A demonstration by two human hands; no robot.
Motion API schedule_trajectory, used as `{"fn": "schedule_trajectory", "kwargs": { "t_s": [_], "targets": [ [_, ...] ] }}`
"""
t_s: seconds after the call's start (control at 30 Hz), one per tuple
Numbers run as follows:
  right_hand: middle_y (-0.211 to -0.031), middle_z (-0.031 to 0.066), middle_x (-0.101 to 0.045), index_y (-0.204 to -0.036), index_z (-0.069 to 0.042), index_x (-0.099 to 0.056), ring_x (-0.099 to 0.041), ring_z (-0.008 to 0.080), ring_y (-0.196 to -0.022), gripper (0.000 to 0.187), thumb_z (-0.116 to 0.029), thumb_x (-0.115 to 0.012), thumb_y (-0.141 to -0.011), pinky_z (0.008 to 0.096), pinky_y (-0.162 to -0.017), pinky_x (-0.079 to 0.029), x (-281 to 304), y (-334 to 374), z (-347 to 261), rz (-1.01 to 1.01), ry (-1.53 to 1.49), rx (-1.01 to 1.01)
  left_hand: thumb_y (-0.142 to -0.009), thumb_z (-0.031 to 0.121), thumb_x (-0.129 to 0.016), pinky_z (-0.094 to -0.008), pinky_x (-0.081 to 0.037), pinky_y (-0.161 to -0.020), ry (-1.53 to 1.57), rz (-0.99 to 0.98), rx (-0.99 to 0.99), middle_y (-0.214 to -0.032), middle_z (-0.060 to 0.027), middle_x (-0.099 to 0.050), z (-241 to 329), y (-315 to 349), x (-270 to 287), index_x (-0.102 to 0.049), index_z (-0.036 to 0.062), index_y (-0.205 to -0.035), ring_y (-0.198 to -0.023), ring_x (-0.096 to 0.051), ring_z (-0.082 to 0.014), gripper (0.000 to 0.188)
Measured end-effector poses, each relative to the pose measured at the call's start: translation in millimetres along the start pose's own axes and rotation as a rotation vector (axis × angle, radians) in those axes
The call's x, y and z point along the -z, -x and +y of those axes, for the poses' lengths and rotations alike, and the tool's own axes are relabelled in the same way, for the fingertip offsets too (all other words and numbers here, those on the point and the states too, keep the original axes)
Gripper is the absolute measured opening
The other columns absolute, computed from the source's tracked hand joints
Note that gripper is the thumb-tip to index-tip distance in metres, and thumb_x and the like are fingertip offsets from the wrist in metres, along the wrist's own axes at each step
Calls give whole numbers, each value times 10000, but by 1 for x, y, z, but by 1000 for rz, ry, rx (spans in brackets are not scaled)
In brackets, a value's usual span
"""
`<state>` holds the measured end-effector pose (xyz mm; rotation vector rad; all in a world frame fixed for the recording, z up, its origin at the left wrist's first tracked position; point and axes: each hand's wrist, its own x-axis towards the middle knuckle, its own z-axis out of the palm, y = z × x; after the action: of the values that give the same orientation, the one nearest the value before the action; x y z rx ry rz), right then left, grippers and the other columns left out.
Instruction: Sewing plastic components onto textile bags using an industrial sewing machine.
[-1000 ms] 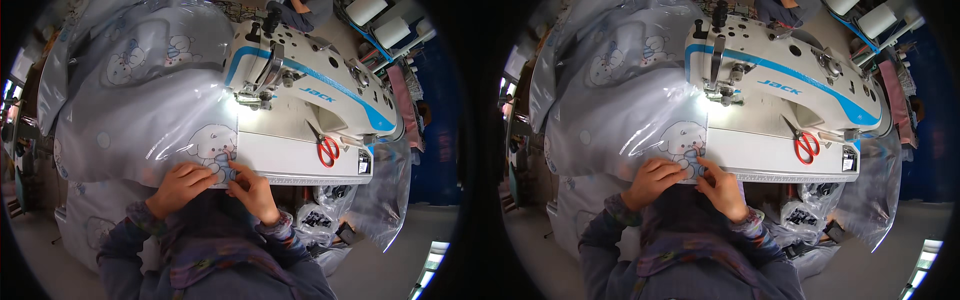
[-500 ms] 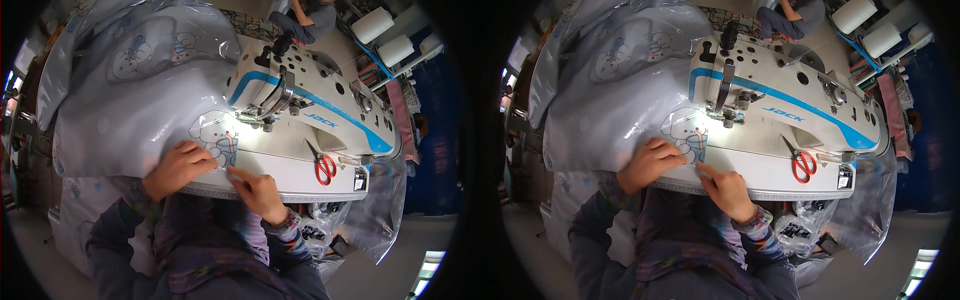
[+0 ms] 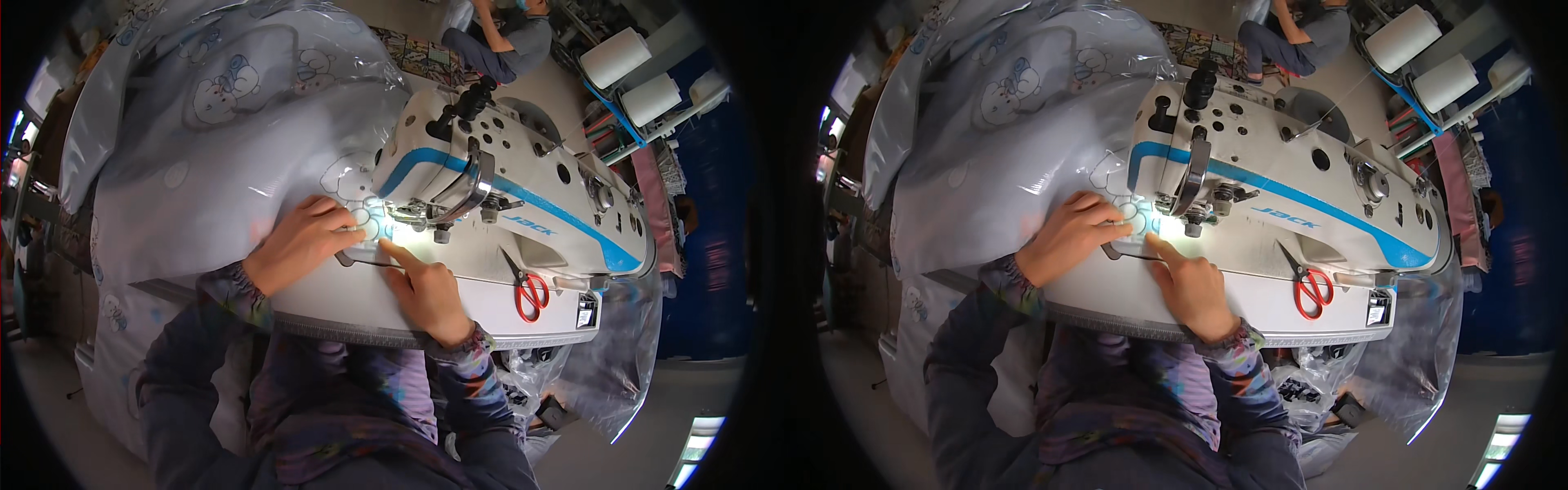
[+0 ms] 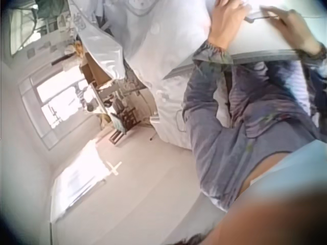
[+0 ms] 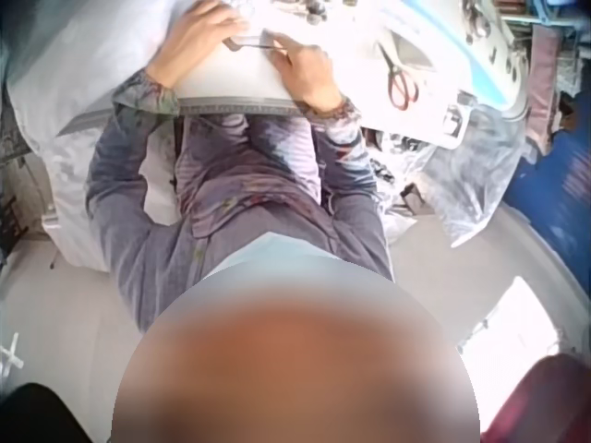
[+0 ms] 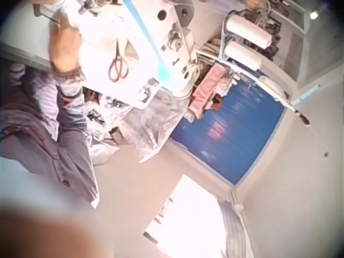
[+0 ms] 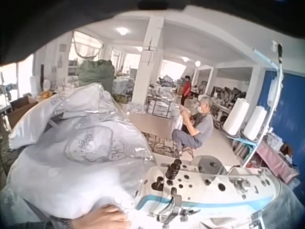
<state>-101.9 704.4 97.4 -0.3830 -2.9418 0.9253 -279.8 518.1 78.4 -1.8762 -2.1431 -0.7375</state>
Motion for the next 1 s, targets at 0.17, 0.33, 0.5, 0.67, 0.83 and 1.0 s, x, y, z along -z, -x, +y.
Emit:
{"fn": "schedule_trajectory", "kwargs": {
  "t_s": [0.17,0.33,0.5,0.67,0.83,1.0],
  "targets": [
    [-638,176,-628,-1452,-166,-618,-653,400,-608,486,-208,-659,-970,500,-628,-510,-1,-6,1,22,36,-8,-829,103,-651,-382,-501,-1021,-19,-6,-6,-1095,-15,-659,-15,-12,-4,-739,105,-1162,-1103,-605,-230,345],
    [-695,203,-677,-1433,-232,-615,-693,428,-692,482,-242,-659,-953,542,-667,-548,-5,-3,1,7,25,-77,-867,175,-642,-486,-412,-1149,-272,-43,16,-1267,-31,-648,-9,-19,3,-682,140,-1311,-1289,-558,-228,448],
    [-680,173,-673,-1351,-158,-658,-689,382,-653,394,-204,-671,-959,477,-627,-540,-4,9,6,82,-111,-29,-897,220,-647,-683,-292,-1183,-738,-10,273,-1527,-35,-550,36,23,30,-640,234,-1419,-1472,-454,-244,523],
    [-681,110,-664,-1256,-59,-680,-680,210,-598,267,-102,-676,-992,338,-577,-517,-9,36,-6,-139,-577,-172,-928,171,-611,-582,-478,-1025,-948,-118,760,-1411,-59,-614,-12,120,137,-601,210,-1450,-1296,-588,-309,524],
    [-997,142,-738,-1445,-37,-536,-728,200,-883,483,-185,-706,-1017,316,-793,-572,-69,73,-59,-530,-907,162,-857,-1,-628,-453,-558,-732,-729,-488,913,-935,-160,-635,50,216,133,-681,29,-1076,-859,-667,-343,227],
    [-1313,144,-681,-1441,31,-531,-663,211,-1168,508,-178,-712,-1014,356,-1009,-540,-126,115,-76,-545,-1450,-238,-841,105,-652,-441,-564,-591,-104,-759,568,-798,-121,-660,195,240,64,-674,74,-900,-690,-698,-314,71]
  ]
}}
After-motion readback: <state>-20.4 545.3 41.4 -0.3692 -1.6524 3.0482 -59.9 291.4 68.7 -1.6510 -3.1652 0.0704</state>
